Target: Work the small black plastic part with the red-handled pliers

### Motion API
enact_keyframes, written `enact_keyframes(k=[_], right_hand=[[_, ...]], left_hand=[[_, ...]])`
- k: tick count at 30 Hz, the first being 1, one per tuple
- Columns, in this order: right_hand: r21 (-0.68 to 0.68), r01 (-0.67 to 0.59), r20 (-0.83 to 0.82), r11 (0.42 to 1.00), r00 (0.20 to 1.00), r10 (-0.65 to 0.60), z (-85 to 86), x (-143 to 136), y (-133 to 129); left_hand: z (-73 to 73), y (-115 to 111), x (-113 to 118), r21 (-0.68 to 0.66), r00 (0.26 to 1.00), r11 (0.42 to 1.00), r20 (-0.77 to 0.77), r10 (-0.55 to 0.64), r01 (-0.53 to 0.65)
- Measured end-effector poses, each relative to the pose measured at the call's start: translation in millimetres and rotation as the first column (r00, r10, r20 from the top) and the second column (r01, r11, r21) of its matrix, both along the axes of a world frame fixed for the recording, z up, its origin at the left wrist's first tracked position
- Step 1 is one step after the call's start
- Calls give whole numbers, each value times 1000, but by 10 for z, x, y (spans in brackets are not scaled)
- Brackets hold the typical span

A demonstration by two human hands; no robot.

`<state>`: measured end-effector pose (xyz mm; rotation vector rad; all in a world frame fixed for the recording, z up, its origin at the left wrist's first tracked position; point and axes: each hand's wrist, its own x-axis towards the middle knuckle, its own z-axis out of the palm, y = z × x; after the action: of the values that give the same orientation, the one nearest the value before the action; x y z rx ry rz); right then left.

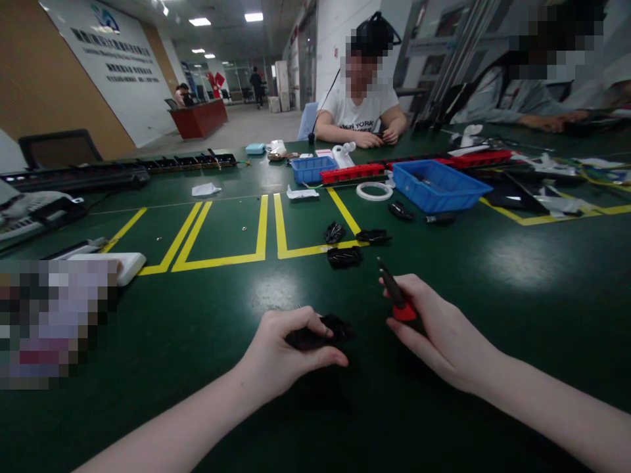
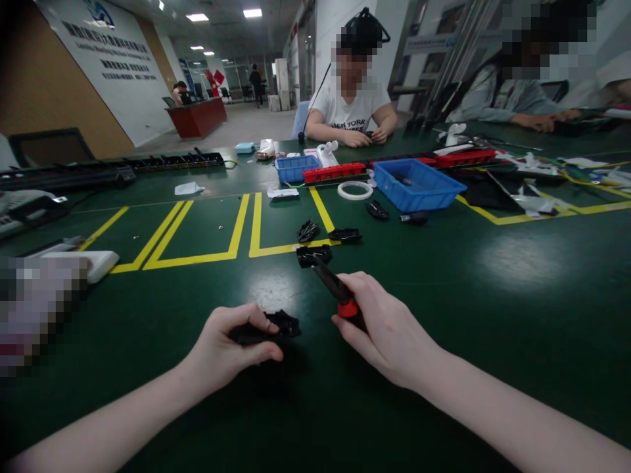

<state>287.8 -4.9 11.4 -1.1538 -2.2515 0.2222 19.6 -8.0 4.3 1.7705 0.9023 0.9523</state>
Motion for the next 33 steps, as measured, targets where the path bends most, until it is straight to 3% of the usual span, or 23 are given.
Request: enact_keyframes(k=[5,8,14,21,26,30,33], right_hand=[[-187,127,-67,974,988,-141,-67,-6,17],[-253,101,-63,962,991,-121,-80,-9,41],[-183,37,-89,982,995,-54,-58,3,63],[-71,-5,77,997,997,11,-138,99,187],[-60,-104,218,993,969,115,-19,118,216],[-12,-7,367,1000,930,11,84,227,226],[-51,96,438,994,897,-64,142,348,241]], left_hand=[[11,-2,4,-187,997,982,75,-10,24],[22,-9,9,-219,997,976,78,9,8],[61,-22,5,-198,998,980,55,-10,21],[89,-20,6,-223,999,974,-19,-46,41],[104,-27,26,-262,998,964,-33,-56,45],[133,-34,35,-263,997,965,-58,-42,26],[155,-27,32,-264,997,964,-68,-46,27]])
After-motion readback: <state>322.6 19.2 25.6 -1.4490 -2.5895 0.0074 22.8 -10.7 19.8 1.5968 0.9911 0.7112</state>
